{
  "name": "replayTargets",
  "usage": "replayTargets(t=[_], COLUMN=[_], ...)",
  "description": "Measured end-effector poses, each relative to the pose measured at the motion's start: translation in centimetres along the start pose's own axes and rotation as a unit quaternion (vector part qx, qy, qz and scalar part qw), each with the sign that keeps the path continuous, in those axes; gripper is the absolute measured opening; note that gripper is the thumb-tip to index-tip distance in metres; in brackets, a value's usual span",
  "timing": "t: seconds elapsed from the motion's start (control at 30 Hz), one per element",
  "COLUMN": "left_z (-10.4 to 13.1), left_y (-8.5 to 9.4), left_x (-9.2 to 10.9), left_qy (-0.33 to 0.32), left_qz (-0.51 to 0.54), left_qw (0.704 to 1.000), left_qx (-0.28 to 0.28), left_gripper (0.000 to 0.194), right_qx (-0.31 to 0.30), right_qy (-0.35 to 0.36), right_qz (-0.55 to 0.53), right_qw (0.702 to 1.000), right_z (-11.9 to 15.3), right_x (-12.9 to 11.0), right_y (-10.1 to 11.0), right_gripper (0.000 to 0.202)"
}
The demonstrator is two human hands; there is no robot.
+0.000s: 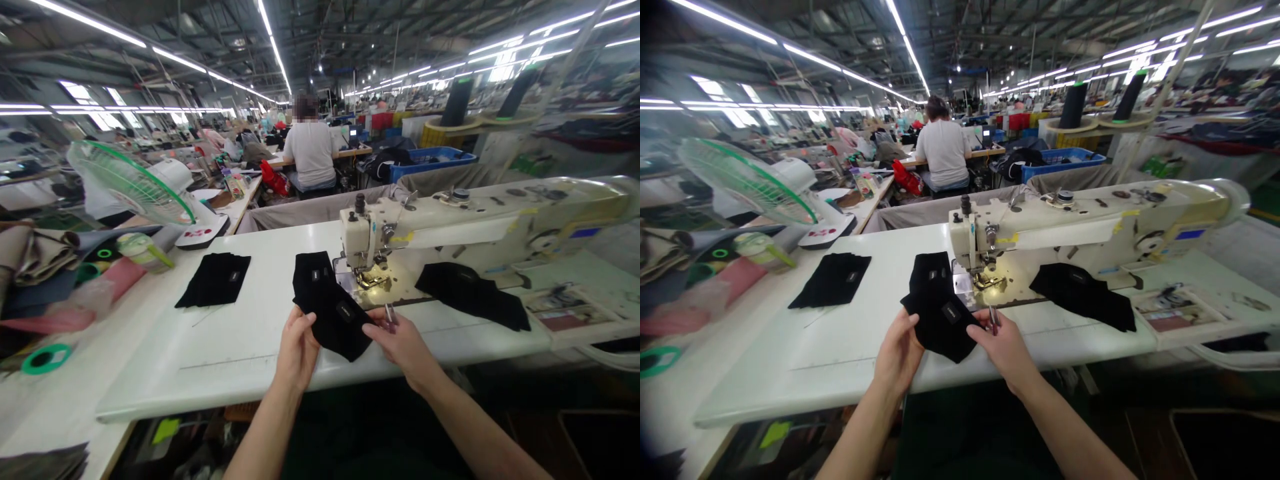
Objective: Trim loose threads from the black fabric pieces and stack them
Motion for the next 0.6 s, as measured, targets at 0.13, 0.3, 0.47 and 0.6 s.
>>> replayTargets(t=[0.13, 0.3, 0.47, 0.6], left_z=[-1.3, -1.9, -1.6, -1.7], left_y=[2.1, 3.7, 4.2, 4.5], left_x=[1.2, 2.5, 1.9, 1.6], left_qy=[0.028, -0.022, -0.024, -0.009], left_qz=[-0.073, -0.142, -0.135, -0.134], left_qw=[0.995, 0.985, 0.986, 0.985], left_qx=[0.057, 0.096, 0.095, 0.105], left_gripper=[0.041, 0.034, 0.033, 0.037], right_qx=[0.0, 0.001, 0.042, 0.052], right_qy=[0.027, -0.004, -0.022, -0.029], right_qz=[0.093, 0.093, 0.06, 0.031], right_qw=[0.995, 0.996, 0.997, 0.998], right_z=[-0.2, -0.5, -0.8, -1.0], right_x=[-0.2, 0.7, 1.7, 1.8], right_y=[1.2, 2.5, 3.6, 3.8], right_gripper=[0.025, 0.03, 0.036, 0.041])
Point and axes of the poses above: each hand's wrist, its own z-axis away from the middle knuckle, its own y-axis out of the back of the hand, x = y × z, the point moved 7 cm from there along -z, towards the middle knuckle, and after that the axes turned 13 degrees about z, right-handed, at the moved point
